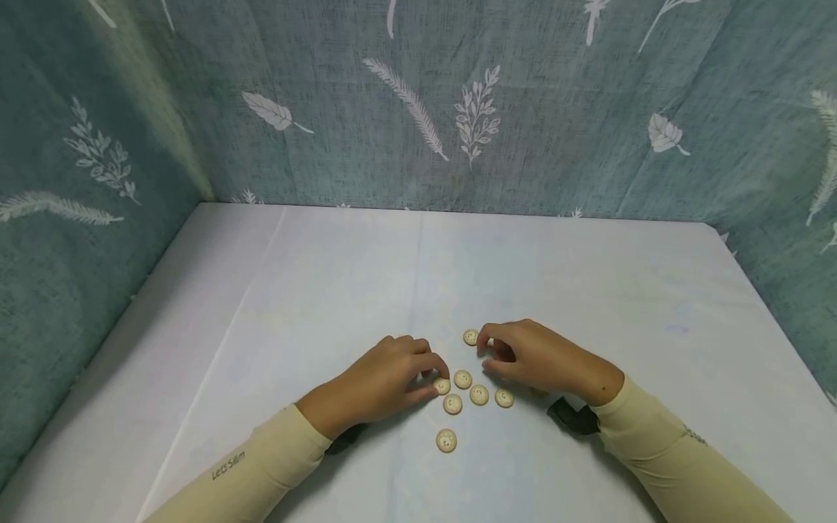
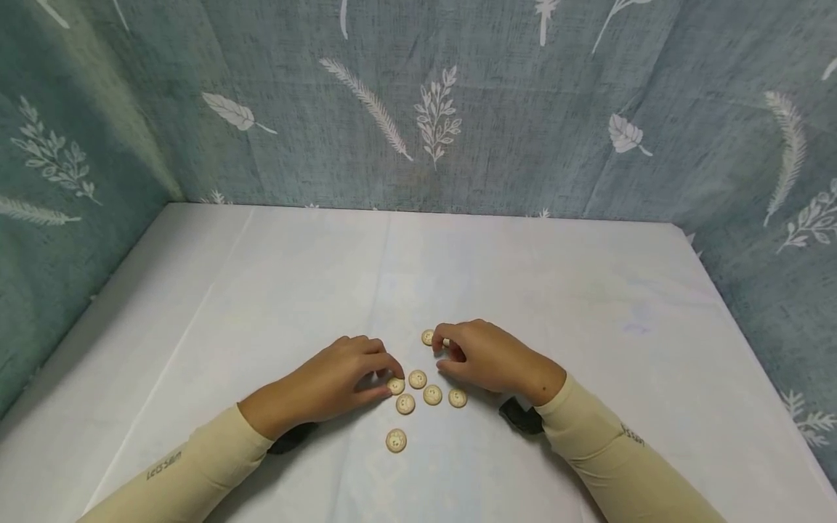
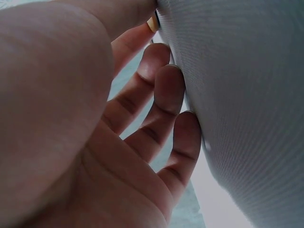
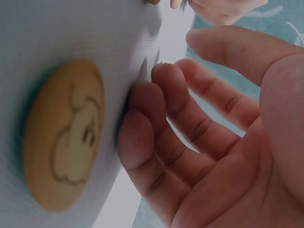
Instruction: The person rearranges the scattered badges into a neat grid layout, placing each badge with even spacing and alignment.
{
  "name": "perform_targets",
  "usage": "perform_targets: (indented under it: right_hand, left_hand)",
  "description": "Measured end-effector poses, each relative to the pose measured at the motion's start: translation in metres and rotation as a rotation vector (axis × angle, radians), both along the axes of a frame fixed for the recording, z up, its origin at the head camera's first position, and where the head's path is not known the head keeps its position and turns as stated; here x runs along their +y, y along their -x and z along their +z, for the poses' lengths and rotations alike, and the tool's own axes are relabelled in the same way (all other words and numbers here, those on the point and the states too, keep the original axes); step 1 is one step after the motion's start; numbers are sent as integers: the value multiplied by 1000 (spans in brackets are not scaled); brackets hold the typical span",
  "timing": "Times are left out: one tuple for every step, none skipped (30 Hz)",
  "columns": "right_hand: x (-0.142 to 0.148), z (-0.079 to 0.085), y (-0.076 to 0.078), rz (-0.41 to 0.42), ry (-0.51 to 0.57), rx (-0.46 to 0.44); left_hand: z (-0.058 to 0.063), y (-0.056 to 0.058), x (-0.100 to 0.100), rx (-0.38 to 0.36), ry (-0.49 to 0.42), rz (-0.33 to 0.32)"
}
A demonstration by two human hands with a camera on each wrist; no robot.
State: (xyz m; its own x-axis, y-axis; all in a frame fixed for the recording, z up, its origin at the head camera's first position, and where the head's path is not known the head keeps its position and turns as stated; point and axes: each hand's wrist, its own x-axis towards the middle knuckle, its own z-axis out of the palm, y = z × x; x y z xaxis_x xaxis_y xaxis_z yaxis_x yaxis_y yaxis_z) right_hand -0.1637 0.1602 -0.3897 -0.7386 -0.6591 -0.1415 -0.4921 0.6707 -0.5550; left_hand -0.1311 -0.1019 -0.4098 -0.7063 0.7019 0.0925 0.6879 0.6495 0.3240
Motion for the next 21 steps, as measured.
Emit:
perform_targets:
  right_hand:
    - [0, 0, 0, 4, 3, -6]
    - [0, 0, 0, 7, 6, -14]
    - [0, 1, 0, 12, 11, -26]
    - [0, 1, 0, 16, 16, -36]
    - [0, 1, 0, 19, 20, -46]
    - [0, 0, 0, 28, 26, -51]
    - [-1, 0, 0, 33, 28, -59]
    - [-1, 0, 0, 40, 32, -65]
    - [-1, 0, 0, 47, 36, -72]
    - [-1, 0, 0, 55, 40, -79]
    - [-2, 0, 0, 64, 46, -87]
    - [-2, 0, 0, 76, 52, -95]
    - [-2, 0, 0, 84, 56, -106]
    - [-3, 0, -1, 95, 62, -115]
    - [-3, -1, -1, 106, 65, -121]
    - [-3, -1, -2, 114, 62, -126]
    - [-4, -1, -3, 121, 58, -126]
    - [-4, -1, -3, 126, 52, -122]
    - [-5, 0, -4, 131, 47, -115]
    - [-5, 0, -4, 134, 40, -107]
    - [-6, 0, -4, 137, 34, -99]
  left_hand:
    - [0, 1, 0, 8, -4, -3]
    - [0, 1, 0, 11, -7, -7]
    - [-1, 1, 0, 13, -13, -10]
    - [-1, 1, 0, 14, -16, -13]
    - [-1, 1, 0, 12, -16, -13]
    - [-1, 1, 0, 12, -19, -14]
    - [-1, 1, 0, 13, -20, -14]
    - [-1, 1, 0, 16, -18, -14]
    - [-1, 1, 0, 21, -18, -13]
    - [-1, 1, 0, 26, -18, -12]
    - [-1, 1, 0, 30, -18, -11]
    - [-1, 2, 0, 32, -19, -10]
    - [-1, 2, 0, 31, -17, -9]
    - [-1, 2, 0, 27, -16, -9]
    - [-1, 1, 0, 20, -16, -9]
    - [-1, 1, 0, 13, -13, -8]
    - [-1, 1, 0, 9, -11, -8]
    - [-1, 1, 0, 5, -8, -7]
    - [0, 1, 0, 6, -6, -6]
    - [0, 1, 0, 10, -7, -6]
    - [0, 1, 0, 16, -10, -5]
